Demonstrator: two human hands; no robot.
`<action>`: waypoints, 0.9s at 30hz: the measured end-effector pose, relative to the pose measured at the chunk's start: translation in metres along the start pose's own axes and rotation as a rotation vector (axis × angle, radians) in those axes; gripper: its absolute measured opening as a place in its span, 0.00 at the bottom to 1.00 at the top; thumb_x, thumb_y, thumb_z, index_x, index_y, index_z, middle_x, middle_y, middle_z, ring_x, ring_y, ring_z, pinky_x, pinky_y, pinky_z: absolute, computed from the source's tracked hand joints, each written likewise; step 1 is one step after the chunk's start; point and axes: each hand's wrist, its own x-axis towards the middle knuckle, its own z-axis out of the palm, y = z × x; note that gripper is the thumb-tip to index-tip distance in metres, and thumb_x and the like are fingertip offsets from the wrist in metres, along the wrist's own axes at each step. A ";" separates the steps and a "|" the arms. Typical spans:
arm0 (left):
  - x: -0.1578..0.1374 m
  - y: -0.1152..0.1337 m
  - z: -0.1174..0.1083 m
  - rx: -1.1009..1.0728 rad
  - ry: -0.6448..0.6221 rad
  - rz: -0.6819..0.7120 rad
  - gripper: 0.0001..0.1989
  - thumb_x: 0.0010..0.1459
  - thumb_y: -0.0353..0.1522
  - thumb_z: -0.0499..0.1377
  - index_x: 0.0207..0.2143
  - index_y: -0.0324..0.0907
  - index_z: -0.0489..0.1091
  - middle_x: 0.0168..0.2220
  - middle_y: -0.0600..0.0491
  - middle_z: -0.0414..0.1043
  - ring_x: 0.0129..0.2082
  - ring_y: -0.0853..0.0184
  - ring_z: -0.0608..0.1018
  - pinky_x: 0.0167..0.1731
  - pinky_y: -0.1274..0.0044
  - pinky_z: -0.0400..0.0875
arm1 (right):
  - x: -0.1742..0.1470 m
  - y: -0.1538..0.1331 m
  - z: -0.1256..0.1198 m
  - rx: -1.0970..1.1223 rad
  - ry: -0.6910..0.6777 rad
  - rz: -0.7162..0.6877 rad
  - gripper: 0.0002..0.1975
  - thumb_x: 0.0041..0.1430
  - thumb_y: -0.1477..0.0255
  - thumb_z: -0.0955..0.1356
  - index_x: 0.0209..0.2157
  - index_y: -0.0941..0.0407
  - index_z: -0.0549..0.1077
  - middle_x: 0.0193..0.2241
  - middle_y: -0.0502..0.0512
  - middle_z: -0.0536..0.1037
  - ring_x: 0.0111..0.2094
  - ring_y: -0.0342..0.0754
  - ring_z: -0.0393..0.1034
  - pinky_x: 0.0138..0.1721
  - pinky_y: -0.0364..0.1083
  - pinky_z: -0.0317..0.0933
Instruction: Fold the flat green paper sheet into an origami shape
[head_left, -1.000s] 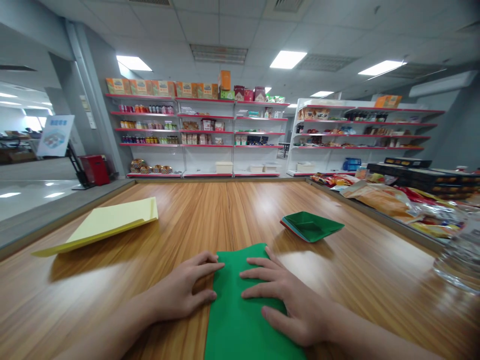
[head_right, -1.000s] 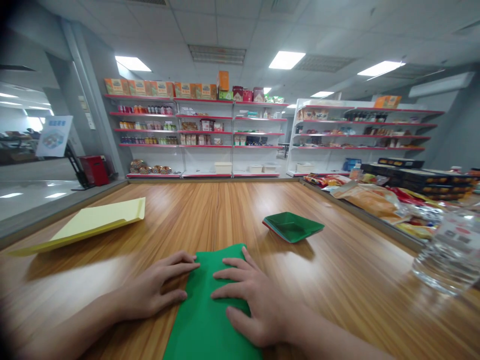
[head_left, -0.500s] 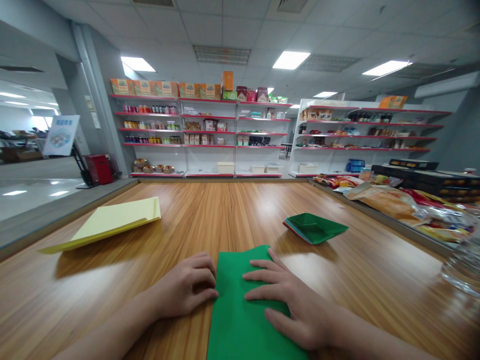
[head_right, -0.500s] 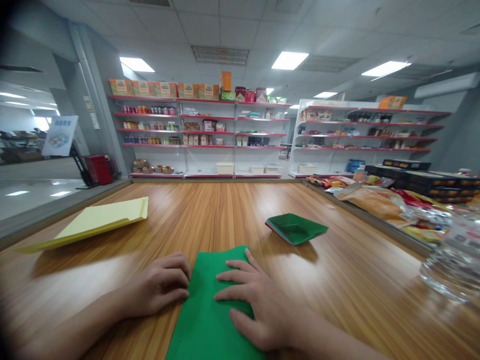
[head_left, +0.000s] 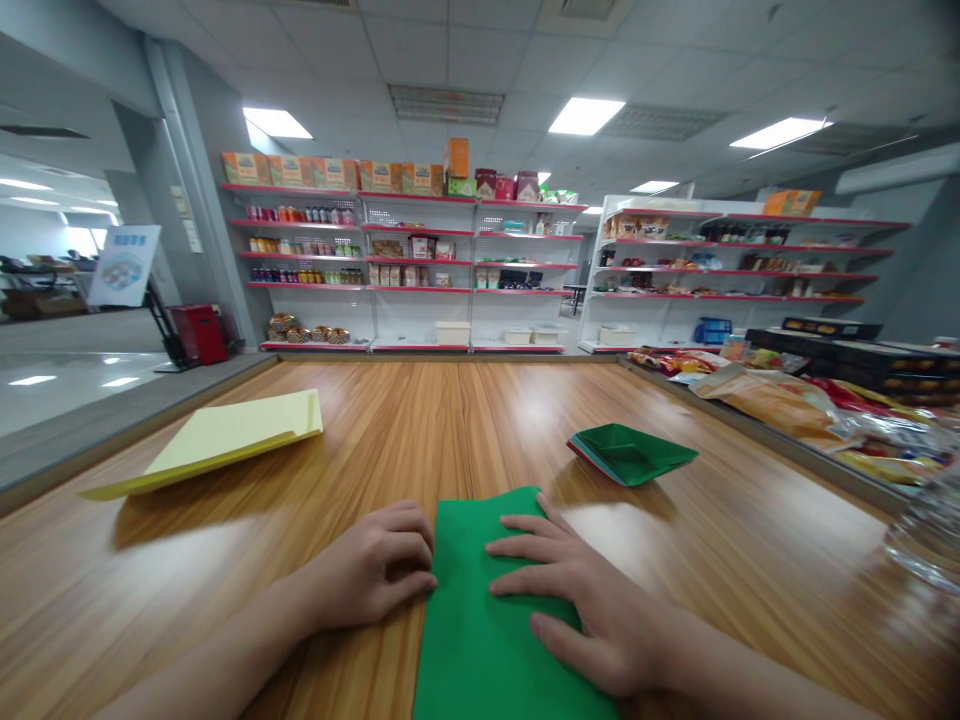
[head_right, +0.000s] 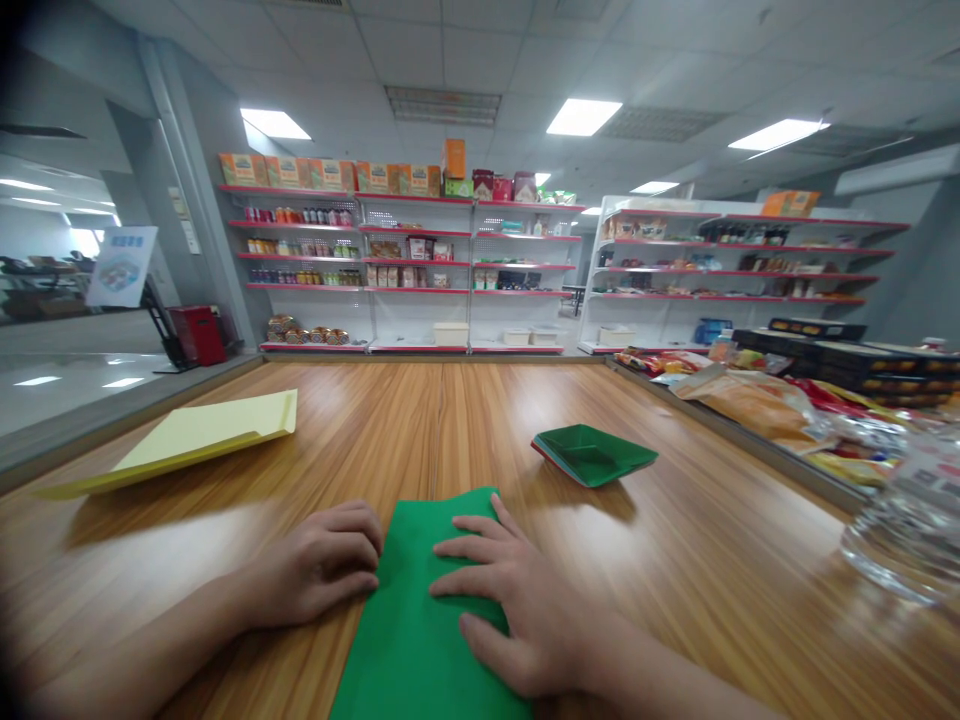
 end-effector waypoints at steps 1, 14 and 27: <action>-0.001 -0.001 0.001 -0.002 -0.001 0.011 0.05 0.59 0.30 0.57 0.36 0.40 0.73 0.36 0.48 0.70 0.38 0.64 0.71 0.38 0.72 0.67 | 0.000 0.000 -0.001 -0.003 -0.001 -0.008 0.22 0.53 0.72 0.66 0.52 0.47 0.70 0.57 0.52 0.67 0.62 0.60 0.51 0.60 0.69 0.29; 0.003 0.011 -0.002 -0.021 -0.088 0.036 0.15 0.57 0.30 0.58 0.48 0.43 0.72 0.44 0.46 0.70 0.46 0.61 0.71 0.47 0.69 0.66 | 0.001 -0.003 -0.017 -0.067 -0.097 0.022 0.25 0.55 0.79 0.63 0.54 0.47 0.68 0.59 0.50 0.64 0.64 0.60 0.44 0.60 0.70 0.27; 0.004 0.015 -0.004 0.052 -0.122 -0.002 0.18 0.59 0.29 0.55 0.52 0.47 0.69 0.46 0.47 0.68 0.46 0.61 0.71 0.47 0.68 0.67 | 0.001 -0.004 -0.016 -0.057 -0.155 0.008 0.27 0.55 0.78 0.63 0.56 0.46 0.66 0.60 0.50 0.63 0.64 0.58 0.47 0.60 0.70 0.27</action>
